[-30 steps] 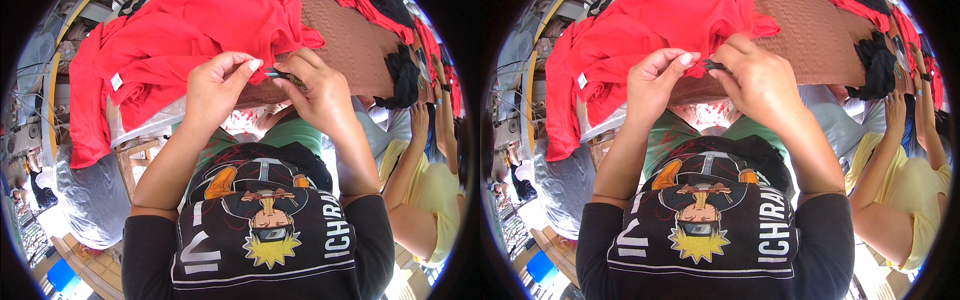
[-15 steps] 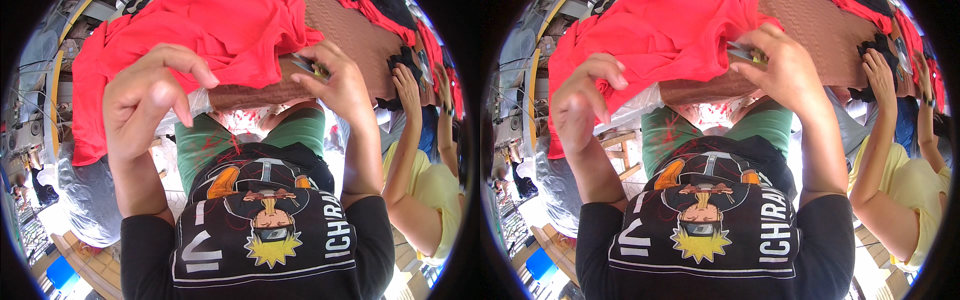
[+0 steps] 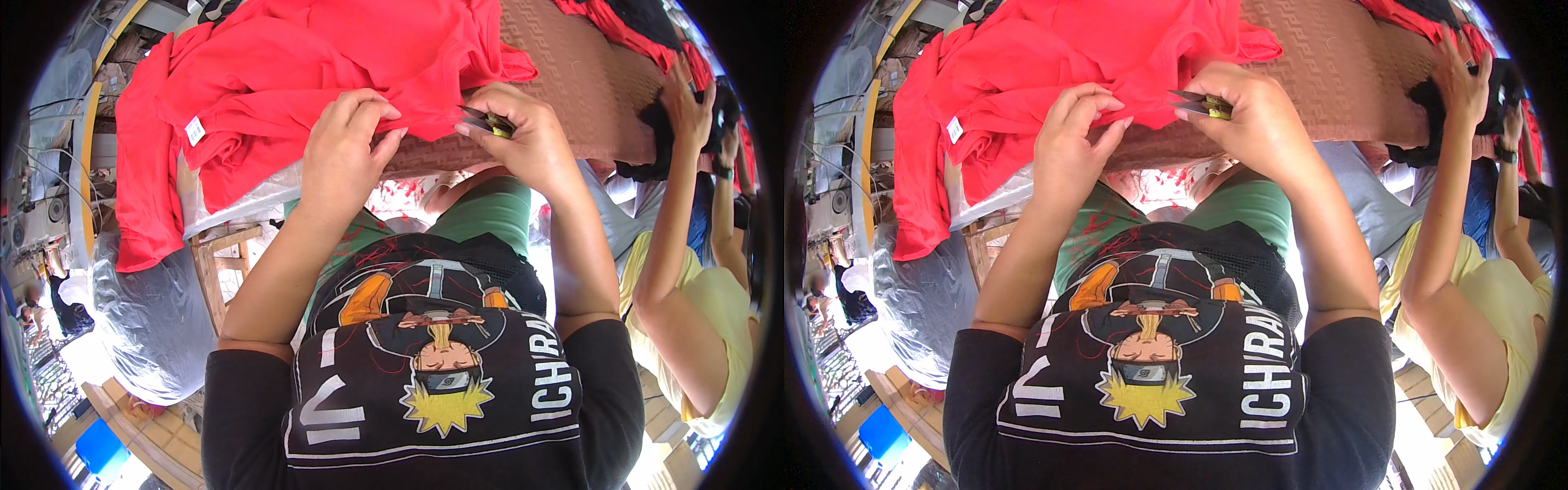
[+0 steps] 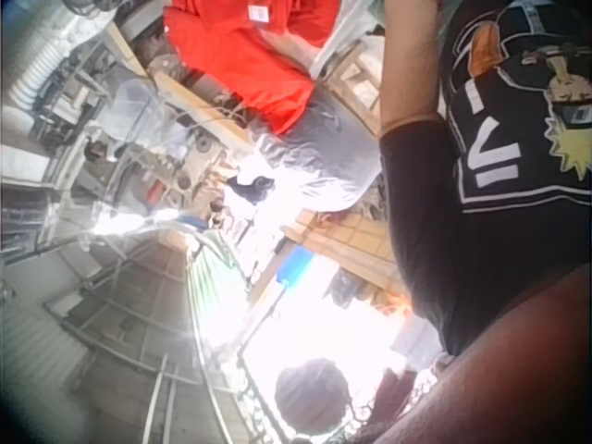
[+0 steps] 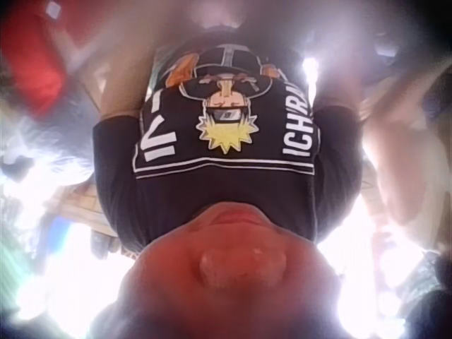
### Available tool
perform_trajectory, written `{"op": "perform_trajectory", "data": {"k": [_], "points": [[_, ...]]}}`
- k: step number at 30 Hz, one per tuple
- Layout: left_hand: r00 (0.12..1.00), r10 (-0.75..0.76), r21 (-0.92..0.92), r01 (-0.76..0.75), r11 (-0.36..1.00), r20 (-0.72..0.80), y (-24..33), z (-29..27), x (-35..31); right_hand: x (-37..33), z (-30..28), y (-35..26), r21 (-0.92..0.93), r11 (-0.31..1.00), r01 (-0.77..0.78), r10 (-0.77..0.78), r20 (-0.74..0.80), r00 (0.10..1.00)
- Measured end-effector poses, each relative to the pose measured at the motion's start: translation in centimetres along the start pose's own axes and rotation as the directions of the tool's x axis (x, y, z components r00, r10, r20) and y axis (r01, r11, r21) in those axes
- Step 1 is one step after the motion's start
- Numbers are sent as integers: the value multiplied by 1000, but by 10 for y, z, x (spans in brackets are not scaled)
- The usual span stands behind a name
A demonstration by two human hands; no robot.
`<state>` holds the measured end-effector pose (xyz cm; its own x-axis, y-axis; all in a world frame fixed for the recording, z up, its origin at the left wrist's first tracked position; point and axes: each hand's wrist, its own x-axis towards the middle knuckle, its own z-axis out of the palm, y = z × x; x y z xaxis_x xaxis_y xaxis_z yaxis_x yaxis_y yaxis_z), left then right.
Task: The person uses small shears to trim and apply labels to red shirts on a work table.
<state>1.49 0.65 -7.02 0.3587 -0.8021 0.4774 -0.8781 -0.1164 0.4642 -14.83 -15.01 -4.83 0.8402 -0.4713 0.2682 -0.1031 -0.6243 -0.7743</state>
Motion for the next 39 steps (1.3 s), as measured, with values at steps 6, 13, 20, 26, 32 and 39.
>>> {"op": "perform_trajectory", "data": {"k": [6,13,20,26,32,39], "points": [[992,-33,-128,48,991,120,8,-19,-3,-3,-9,2,-61,996,-68,71,53,996],[958,-218,-388,276,879,187,15,-28,-6,-4,-10,-6,-178,980,89,-98,-39,994],[894,-356,-451,445,774,271,19,-30,-3,9,-4,-34,-84,972,219,-215,57,975],[909,-332,-407,411,816,251,22,-32,-1,12,3,-31,-146,947,285,-258,182,949],[940,-292,-421,340,841,177,15,-27,-5,13,6,-35,-153,944,291,-260,195,946],[976,173,-382,-110,918,135,16,-53,12,14,-3,-37,-180,926,331,-298,189,936]]}}
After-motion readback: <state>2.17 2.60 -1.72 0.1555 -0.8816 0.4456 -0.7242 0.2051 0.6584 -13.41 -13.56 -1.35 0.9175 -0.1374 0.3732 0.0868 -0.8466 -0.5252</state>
